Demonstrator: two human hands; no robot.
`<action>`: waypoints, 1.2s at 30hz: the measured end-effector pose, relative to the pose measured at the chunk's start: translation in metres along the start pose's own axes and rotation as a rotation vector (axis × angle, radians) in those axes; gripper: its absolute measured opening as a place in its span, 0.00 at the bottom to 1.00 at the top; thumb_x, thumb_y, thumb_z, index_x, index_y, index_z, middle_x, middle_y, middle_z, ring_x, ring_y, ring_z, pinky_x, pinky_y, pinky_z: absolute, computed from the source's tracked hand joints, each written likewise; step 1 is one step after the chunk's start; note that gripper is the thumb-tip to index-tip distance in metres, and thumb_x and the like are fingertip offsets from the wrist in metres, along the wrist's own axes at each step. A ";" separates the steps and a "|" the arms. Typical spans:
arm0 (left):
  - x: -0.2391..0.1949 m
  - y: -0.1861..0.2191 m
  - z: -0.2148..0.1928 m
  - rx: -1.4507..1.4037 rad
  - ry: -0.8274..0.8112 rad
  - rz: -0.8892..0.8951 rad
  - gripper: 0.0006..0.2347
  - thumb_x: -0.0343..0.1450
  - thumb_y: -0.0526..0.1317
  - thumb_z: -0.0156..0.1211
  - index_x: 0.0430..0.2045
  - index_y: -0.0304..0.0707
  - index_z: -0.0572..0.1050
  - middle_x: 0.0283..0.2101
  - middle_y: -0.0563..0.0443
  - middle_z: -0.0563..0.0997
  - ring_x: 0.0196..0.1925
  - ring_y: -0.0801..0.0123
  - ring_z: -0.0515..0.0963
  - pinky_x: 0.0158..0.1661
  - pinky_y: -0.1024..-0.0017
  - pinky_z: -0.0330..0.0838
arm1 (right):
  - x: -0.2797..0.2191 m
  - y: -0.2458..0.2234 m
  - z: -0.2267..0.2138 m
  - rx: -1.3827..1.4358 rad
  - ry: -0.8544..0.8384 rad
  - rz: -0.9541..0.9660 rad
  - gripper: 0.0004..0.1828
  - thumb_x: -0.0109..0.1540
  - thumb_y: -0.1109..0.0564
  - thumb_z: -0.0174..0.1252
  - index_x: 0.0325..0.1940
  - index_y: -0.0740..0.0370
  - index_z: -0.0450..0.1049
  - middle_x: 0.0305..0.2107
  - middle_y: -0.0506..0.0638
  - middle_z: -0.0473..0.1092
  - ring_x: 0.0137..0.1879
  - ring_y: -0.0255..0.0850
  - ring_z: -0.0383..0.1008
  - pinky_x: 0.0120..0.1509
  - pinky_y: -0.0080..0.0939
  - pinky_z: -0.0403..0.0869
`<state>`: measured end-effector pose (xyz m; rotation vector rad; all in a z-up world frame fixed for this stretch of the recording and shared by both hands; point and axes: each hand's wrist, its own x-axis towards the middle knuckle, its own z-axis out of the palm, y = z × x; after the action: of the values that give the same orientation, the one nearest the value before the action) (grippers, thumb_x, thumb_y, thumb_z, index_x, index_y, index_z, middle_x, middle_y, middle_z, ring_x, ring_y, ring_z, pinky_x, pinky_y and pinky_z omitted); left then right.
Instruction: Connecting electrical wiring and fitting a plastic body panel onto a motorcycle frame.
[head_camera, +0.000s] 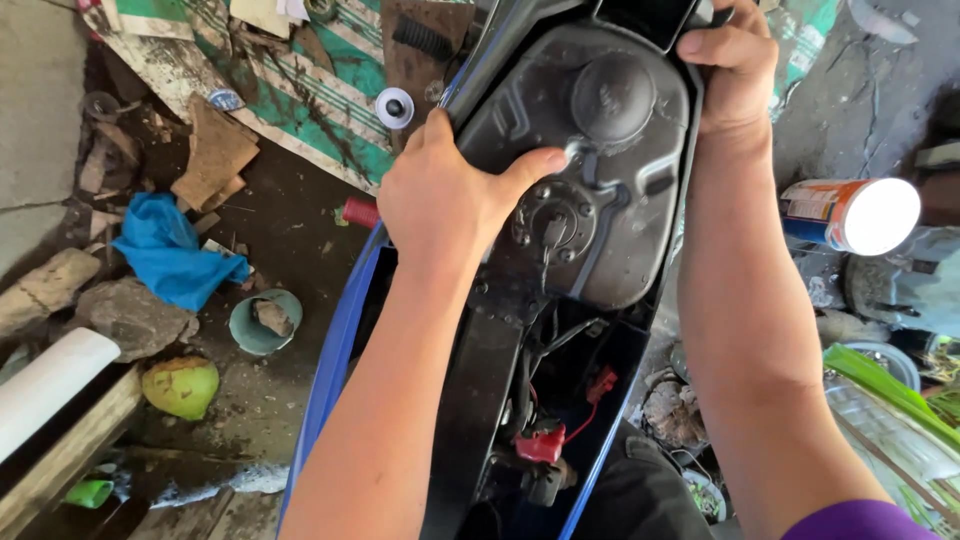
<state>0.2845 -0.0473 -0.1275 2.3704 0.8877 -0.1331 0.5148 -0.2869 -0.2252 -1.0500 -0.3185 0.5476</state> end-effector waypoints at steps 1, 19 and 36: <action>-0.001 -0.004 0.002 -0.006 0.003 0.000 0.53 0.56 0.85 0.65 0.55 0.28 0.78 0.44 0.41 0.88 0.45 0.43 0.88 0.38 0.47 0.81 | -0.001 0.002 0.000 -0.006 -0.004 -0.001 0.15 0.55 0.67 0.57 0.44 0.55 0.74 0.46 0.48 0.79 0.54 0.48 0.81 0.64 0.51 0.79; 0.000 -0.007 -0.003 -0.015 -0.044 -0.042 0.58 0.57 0.85 0.67 0.67 0.28 0.74 0.54 0.36 0.87 0.55 0.37 0.85 0.50 0.43 0.79 | -0.027 -0.006 0.023 -0.205 0.299 0.071 0.19 0.59 0.57 0.54 0.49 0.66 0.82 0.34 0.51 0.76 0.41 0.42 0.75 0.47 0.42 0.70; -0.002 0.004 -0.008 -0.018 -0.032 -0.054 0.46 0.59 0.82 0.68 0.50 0.35 0.80 0.44 0.40 0.88 0.46 0.38 0.87 0.40 0.41 0.80 | -0.027 -0.017 0.006 -0.204 0.210 0.034 0.25 0.71 0.46 0.69 0.65 0.67 0.82 0.47 0.56 0.83 0.48 0.44 0.83 0.52 0.43 0.82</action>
<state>0.2842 -0.0464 -0.1185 2.3223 0.9338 -0.1832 0.4941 -0.3050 -0.2069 -1.3008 -0.1734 0.4371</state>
